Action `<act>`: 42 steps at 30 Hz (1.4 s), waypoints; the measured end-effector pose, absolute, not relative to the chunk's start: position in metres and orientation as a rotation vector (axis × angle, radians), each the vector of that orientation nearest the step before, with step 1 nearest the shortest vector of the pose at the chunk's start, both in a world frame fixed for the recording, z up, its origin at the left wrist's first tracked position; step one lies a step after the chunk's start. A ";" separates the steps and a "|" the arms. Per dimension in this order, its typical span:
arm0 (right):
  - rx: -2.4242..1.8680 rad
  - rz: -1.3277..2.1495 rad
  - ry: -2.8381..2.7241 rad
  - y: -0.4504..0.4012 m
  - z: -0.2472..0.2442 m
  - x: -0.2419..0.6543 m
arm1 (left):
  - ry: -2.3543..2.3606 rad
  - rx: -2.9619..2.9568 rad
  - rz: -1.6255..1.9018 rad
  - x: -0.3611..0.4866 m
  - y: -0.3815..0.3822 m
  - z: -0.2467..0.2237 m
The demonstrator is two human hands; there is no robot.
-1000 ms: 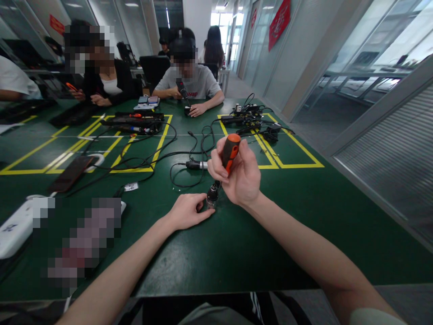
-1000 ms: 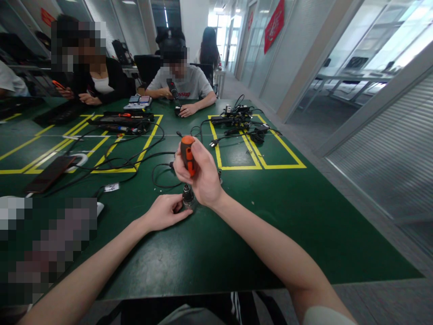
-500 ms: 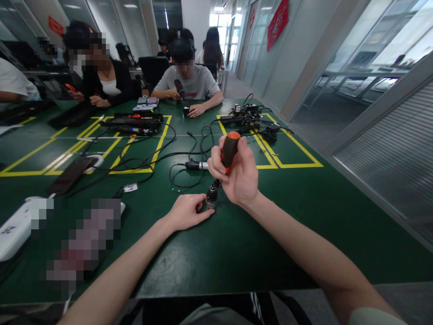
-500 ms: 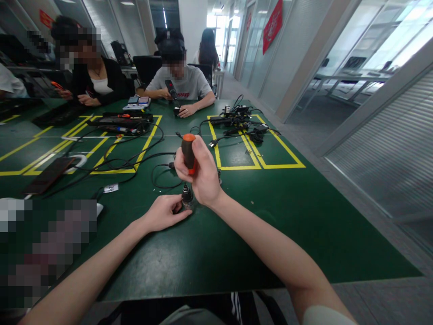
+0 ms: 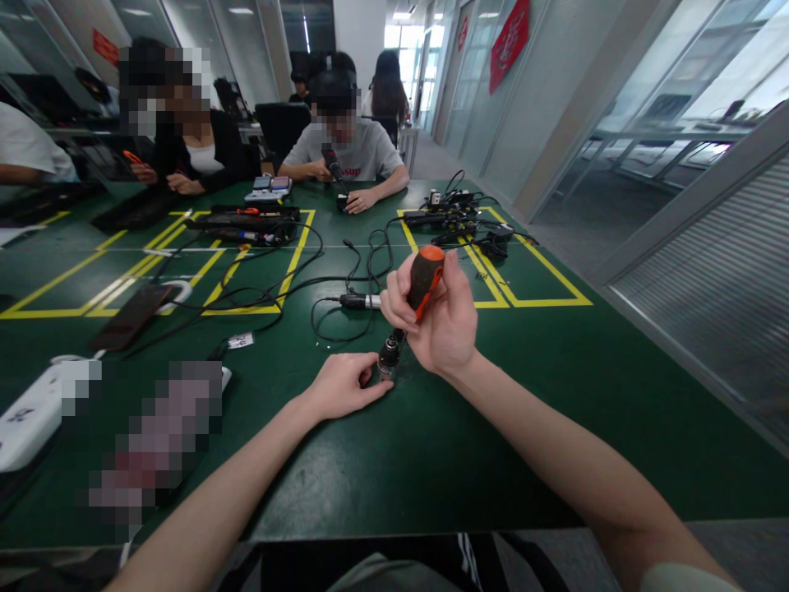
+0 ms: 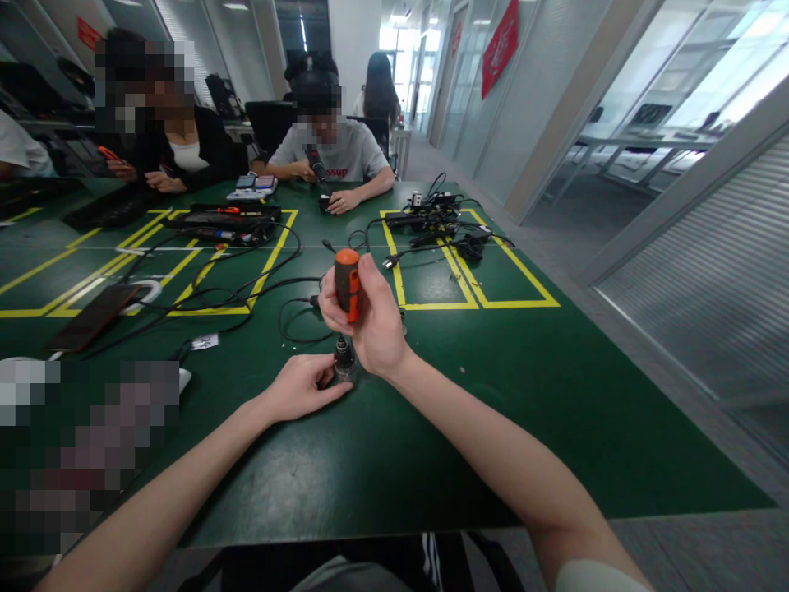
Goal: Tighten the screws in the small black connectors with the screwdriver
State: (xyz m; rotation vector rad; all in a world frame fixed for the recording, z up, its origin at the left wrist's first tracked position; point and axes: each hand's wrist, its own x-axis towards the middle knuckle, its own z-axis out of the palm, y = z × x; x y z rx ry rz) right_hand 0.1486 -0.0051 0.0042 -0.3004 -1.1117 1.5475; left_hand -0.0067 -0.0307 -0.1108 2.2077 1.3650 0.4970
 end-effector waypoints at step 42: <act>-0.324 1.517 -1.025 -0.003 0.000 0.147 | 1.363 2.208 0.495 -0.007 -0.031 -0.111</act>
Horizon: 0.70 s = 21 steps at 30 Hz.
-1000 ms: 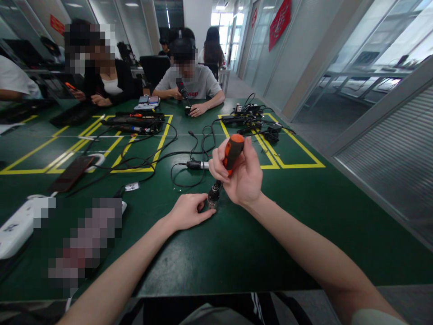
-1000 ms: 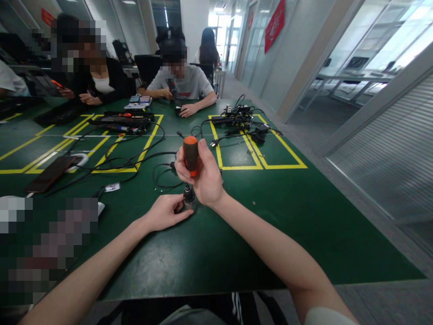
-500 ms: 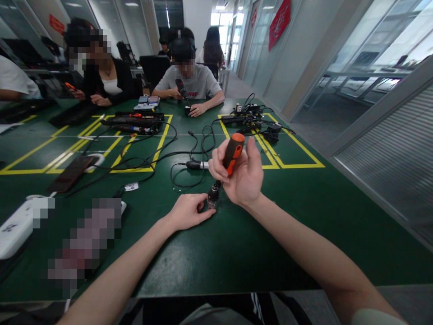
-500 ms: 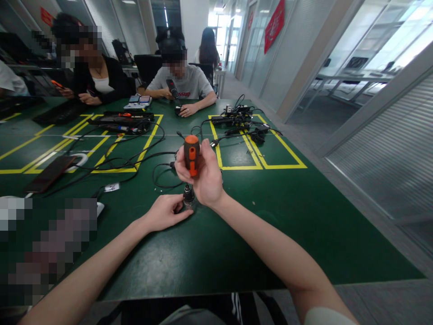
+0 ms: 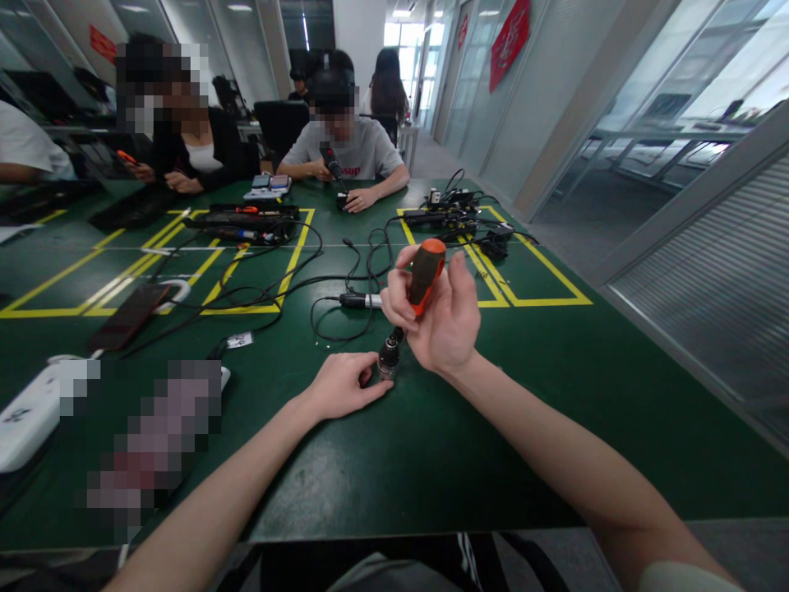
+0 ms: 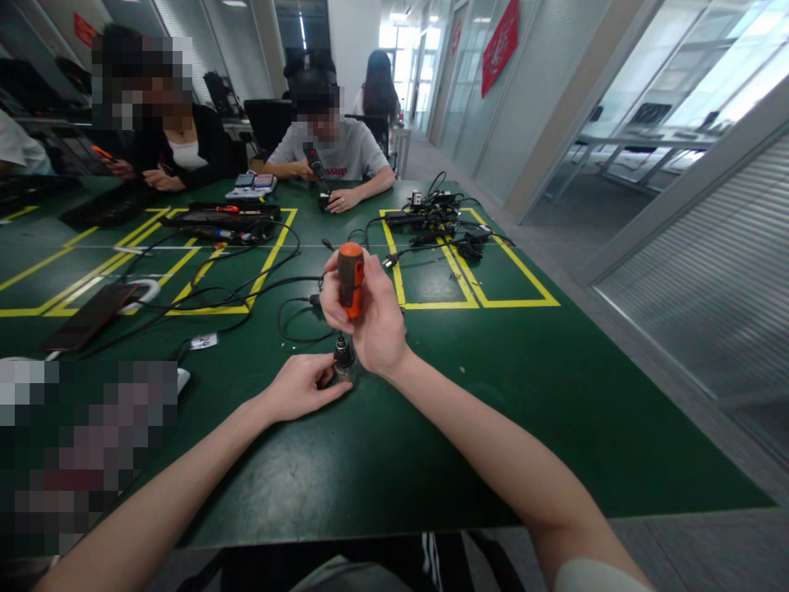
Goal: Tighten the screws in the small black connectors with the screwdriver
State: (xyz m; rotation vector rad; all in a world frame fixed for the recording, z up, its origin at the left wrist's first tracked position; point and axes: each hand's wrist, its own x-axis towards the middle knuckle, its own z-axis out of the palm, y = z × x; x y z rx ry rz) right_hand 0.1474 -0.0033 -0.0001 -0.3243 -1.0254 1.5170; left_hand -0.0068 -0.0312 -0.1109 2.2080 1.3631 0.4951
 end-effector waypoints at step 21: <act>-0.232 1.462 -1.149 -0.002 -0.003 0.148 | 1.360 2.195 0.492 -0.007 -0.031 -0.111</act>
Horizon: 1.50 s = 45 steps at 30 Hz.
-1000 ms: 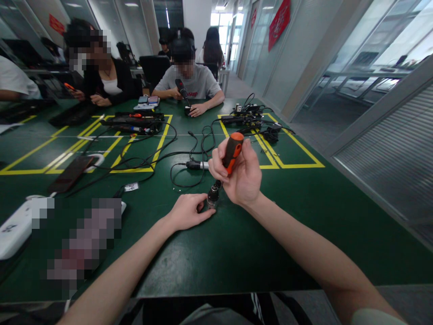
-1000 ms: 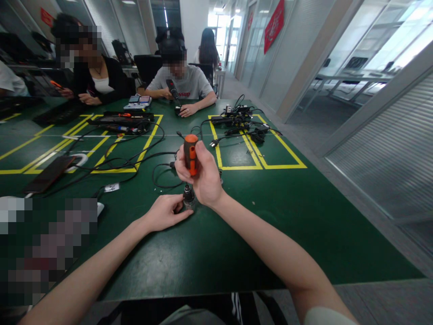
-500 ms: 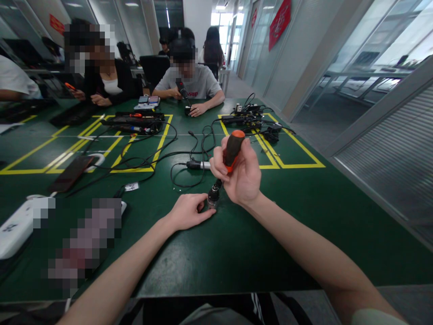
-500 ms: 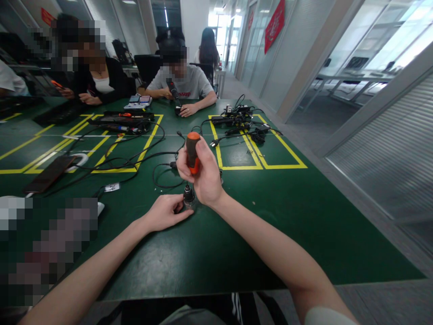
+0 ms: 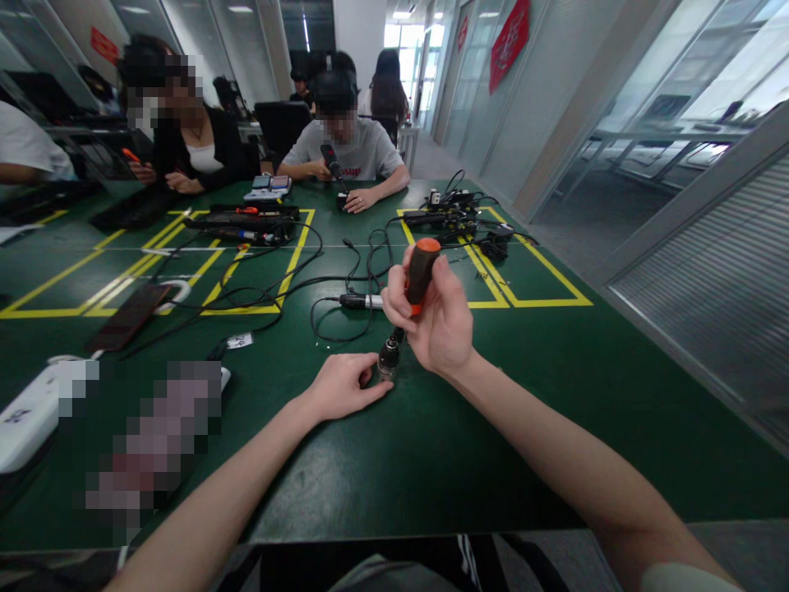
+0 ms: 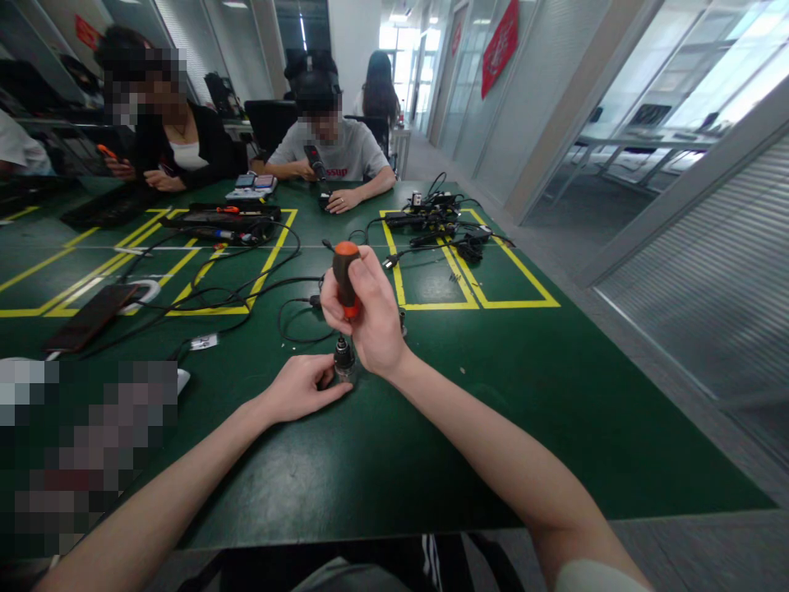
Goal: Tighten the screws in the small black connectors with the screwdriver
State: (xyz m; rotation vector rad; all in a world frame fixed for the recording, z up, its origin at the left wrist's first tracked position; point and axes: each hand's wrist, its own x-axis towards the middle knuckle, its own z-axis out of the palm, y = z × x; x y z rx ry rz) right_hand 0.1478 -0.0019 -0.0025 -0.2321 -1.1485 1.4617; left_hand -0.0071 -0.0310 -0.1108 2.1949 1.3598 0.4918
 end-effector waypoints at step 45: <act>-0.229 1.444 -1.188 -0.002 -0.002 0.149 | 1.356 2.197 0.498 -0.007 -0.031 -0.110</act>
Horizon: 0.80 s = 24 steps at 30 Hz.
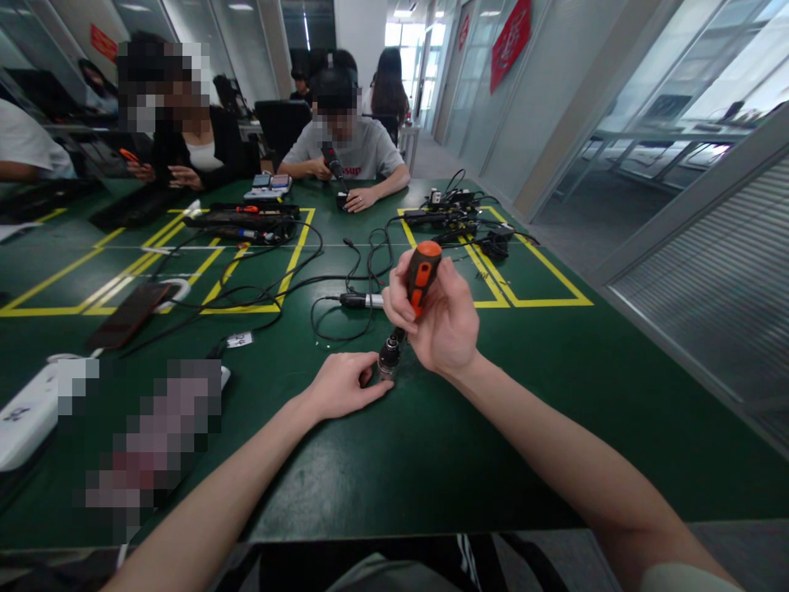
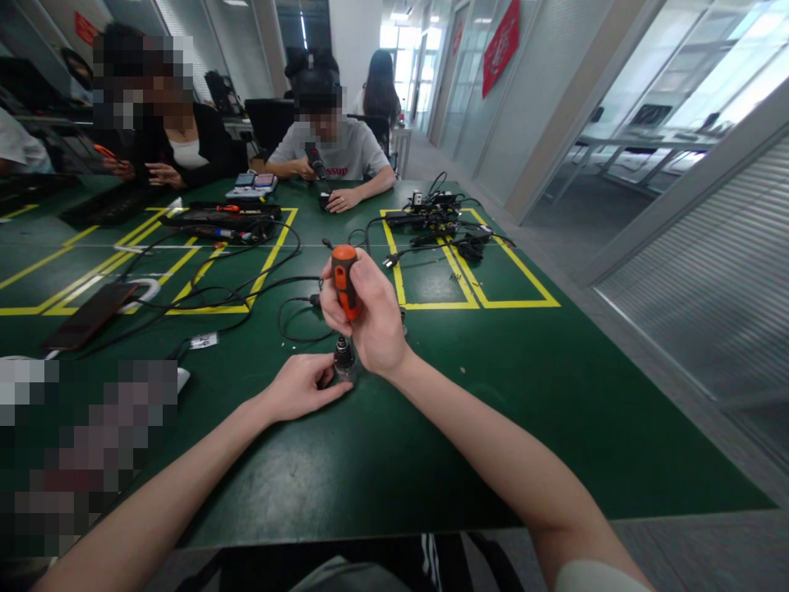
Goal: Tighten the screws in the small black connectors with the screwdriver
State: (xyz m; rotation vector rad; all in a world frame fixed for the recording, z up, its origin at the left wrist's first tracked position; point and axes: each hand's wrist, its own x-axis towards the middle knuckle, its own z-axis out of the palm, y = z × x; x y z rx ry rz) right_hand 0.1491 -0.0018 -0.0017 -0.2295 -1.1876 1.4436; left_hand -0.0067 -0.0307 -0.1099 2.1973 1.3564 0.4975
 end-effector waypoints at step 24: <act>-0.200 1.395 -1.173 -0.004 -0.003 0.148 | 1.365 2.205 0.491 -0.006 -0.031 -0.110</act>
